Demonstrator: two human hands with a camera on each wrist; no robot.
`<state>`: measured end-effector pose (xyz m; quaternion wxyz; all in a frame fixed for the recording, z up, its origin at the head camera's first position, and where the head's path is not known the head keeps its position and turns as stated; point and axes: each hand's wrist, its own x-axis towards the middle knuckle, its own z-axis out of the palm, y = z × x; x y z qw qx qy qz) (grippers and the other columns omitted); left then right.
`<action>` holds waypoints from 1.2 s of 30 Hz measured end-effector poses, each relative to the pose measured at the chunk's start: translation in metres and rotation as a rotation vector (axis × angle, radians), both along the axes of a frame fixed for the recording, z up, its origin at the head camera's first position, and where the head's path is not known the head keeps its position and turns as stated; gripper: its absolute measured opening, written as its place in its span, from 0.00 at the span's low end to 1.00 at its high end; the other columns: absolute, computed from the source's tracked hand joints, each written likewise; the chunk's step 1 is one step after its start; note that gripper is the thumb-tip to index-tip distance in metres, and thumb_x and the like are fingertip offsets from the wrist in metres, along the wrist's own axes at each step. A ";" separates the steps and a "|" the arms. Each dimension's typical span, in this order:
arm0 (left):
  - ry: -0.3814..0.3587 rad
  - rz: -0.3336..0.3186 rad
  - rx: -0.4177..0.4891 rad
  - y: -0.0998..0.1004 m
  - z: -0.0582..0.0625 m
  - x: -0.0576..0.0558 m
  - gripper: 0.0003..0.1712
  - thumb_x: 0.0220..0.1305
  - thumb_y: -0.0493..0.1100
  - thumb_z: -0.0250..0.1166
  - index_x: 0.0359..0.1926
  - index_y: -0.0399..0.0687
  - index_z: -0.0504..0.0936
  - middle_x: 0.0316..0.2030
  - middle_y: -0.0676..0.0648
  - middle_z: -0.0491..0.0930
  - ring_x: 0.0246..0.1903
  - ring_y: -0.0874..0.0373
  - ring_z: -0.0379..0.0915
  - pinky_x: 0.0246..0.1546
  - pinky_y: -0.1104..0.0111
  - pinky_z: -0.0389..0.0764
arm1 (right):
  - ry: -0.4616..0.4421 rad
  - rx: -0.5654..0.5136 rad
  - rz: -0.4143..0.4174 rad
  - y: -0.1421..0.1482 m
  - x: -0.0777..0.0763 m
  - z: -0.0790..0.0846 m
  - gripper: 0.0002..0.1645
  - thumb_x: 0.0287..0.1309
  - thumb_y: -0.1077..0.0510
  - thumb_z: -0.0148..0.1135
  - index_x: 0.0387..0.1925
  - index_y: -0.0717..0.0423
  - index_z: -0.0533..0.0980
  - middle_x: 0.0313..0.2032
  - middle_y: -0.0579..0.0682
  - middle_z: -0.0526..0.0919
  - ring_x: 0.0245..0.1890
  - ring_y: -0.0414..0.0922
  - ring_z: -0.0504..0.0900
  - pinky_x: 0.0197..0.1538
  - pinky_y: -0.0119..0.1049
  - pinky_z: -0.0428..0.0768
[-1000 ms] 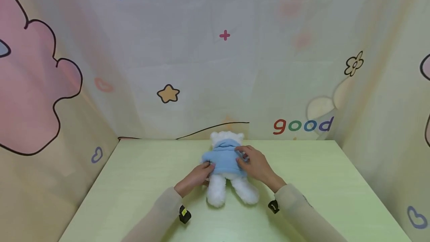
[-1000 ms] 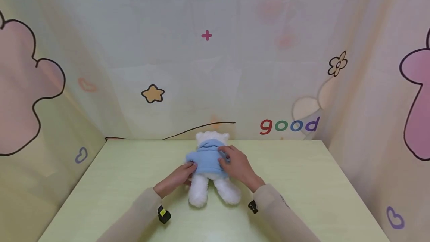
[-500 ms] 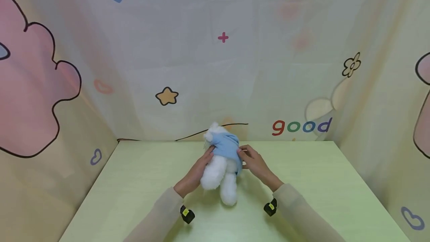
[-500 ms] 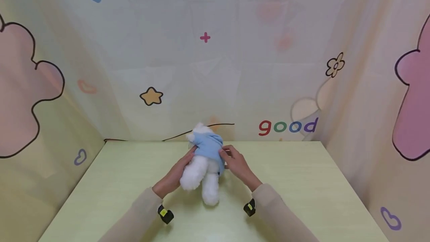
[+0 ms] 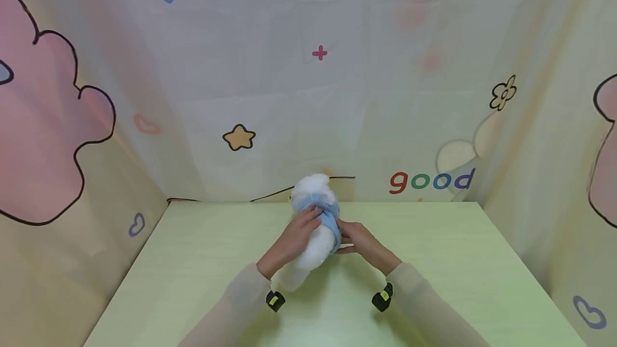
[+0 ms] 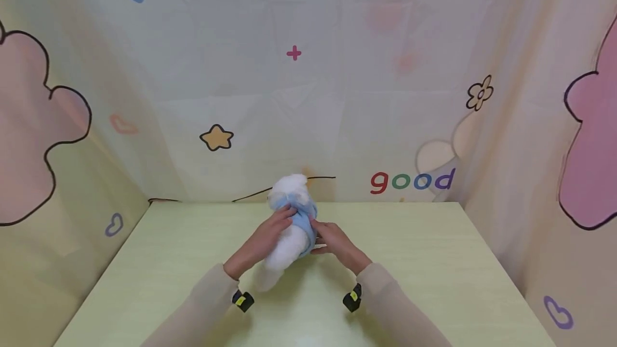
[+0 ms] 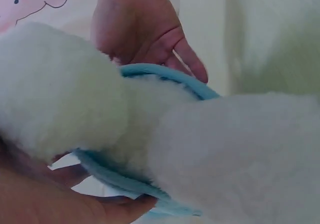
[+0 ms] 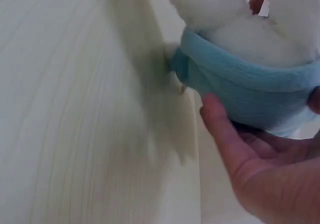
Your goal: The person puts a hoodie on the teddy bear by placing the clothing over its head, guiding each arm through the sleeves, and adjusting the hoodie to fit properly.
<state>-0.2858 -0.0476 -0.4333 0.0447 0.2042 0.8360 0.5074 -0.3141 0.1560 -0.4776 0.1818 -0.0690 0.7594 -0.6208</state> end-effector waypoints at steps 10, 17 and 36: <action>0.068 -0.060 -0.133 -0.010 -0.026 -0.010 0.26 0.70 0.48 0.50 0.66 0.49 0.64 0.65 0.48 0.66 0.65 0.50 0.63 0.62 0.55 0.67 | 0.392 0.345 -0.147 0.014 -0.002 -0.003 0.43 0.56 0.64 0.56 0.69 0.43 0.51 0.60 0.60 0.70 0.49 0.55 0.81 0.32 0.34 0.81; 0.194 -0.127 -0.173 -0.023 -0.038 -0.023 0.22 0.67 0.39 0.53 0.62 0.47 0.70 0.65 0.47 0.67 0.64 0.50 0.64 0.59 0.56 0.71 | 0.386 0.293 -0.180 0.013 -0.002 0.012 0.27 0.61 0.42 0.56 0.57 0.48 0.66 0.56 0.59 0.75 0.44 0.51 0.83 0.30 0.37 0.83; -0.053 0.199 0.065 -0.061 -0.068 -0.038 0.13 0.65 0.41 0.56 0.50 0.45 0.76 0.39 0.42 0.80 0.34 0.49 0.81 0.33 0.59 0.82 | 0.071 0.136 -0.243 0.034 -0.017 -0.010 0.18 0.63 0.58 0.43 0.52 0.54 0.70 0.29 0.49 0.67 0.35 0.46 0.77 0.36 0.40 0.83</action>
